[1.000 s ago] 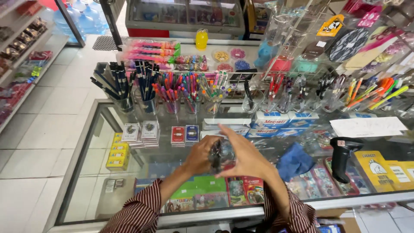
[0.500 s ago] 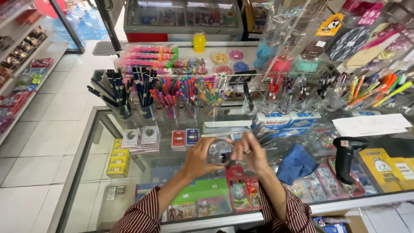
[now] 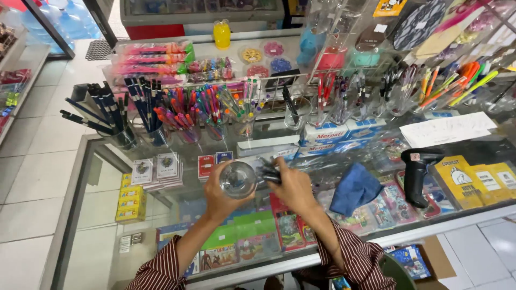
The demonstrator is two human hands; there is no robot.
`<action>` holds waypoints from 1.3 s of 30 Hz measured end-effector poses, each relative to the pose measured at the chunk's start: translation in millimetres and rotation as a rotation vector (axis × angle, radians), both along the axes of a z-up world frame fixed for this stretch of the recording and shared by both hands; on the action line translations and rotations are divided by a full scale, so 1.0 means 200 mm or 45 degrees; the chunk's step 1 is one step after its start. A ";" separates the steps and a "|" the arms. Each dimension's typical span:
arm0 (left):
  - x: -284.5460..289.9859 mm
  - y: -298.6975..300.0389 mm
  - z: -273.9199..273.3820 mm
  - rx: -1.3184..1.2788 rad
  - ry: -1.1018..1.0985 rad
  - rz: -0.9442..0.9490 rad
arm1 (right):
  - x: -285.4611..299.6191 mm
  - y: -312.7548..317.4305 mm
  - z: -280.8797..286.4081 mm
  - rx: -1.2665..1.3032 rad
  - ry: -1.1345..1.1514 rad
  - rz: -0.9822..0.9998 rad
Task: The person cleans various pens and a glass container using a blue cloth at a store counter.
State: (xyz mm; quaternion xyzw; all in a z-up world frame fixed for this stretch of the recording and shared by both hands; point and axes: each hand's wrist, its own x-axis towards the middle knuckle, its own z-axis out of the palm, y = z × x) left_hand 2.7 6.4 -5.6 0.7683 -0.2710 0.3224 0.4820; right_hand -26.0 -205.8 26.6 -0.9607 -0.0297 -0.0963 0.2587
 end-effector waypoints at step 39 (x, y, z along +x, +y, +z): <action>0.01 0.01 -0.06 -0.068 0.012 0.097 | -0.03 0.02 0.10 -0.237 -0.303 -0.003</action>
